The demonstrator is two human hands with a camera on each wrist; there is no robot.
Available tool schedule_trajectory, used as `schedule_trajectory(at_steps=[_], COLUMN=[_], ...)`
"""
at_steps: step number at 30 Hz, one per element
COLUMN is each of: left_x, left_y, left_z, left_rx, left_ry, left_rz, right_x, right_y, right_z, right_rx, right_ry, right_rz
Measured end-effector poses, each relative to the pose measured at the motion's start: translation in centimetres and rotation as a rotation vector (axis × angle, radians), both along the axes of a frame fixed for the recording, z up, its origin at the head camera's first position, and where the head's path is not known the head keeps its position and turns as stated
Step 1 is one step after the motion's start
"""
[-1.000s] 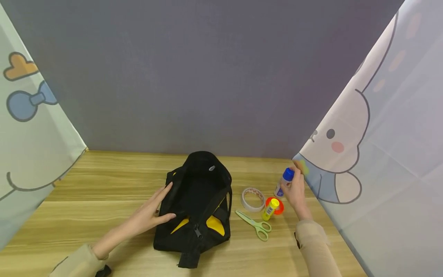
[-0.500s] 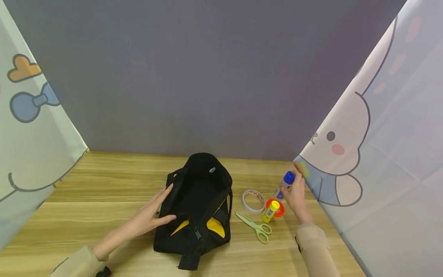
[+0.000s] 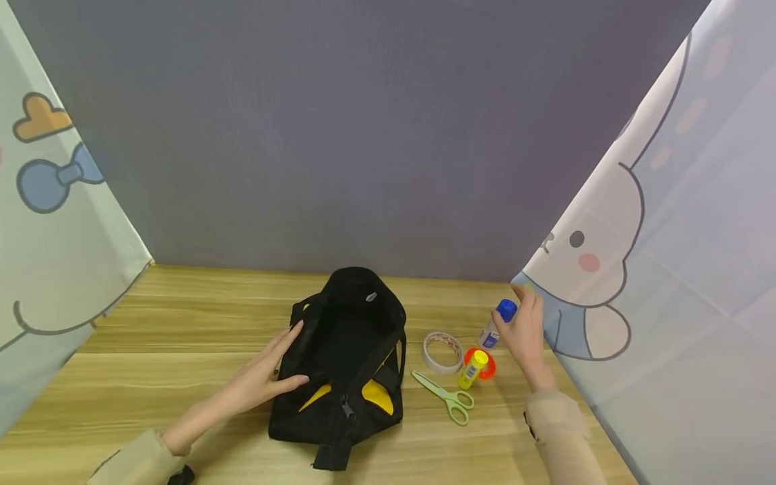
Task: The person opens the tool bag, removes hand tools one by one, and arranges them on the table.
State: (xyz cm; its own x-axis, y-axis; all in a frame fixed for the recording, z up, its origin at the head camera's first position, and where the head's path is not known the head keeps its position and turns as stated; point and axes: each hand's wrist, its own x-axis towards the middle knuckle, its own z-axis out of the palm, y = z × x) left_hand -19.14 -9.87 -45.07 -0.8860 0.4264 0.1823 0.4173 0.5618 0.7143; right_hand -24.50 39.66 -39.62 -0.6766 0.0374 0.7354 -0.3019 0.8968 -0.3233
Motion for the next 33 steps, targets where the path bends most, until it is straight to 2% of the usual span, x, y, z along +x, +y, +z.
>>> schedule_trajectory(at_steps=[11, 16, 19, 22, 33], left_x=[0.0, 0.1, 0.2, 0.1, 0.2], left_y=[-0.1, 0.0, 0.0, 0.0, 0.0], left_z=[0.3, 0.3, 0.3, 0.3, 0.4], left_rx=[0.002, 0.003, -0.003, -0.009, -0.007], left_ry=[0.017, 0.038, 0.052, 0.054, 0.044], left_rz=[0.003, 0.005, 0.003, 0.002, 0.004], right_x=[0.4, 0.4, 0.3, 0.5, 1.6], right_y=[-3.6, -6.2, -7.8, -9.3, -14.5], right_z=[4.8, 6.4, 7.1, 7.6, 7.9], right_rx=[0.018, 0.087, 0.128, 0.15, 0.318], right_ry=[-0.001, 0.047, 0.095, 0.106, 0.028], right_rz=[0.075, 0.159, 0.215, 0.26, 0.415])
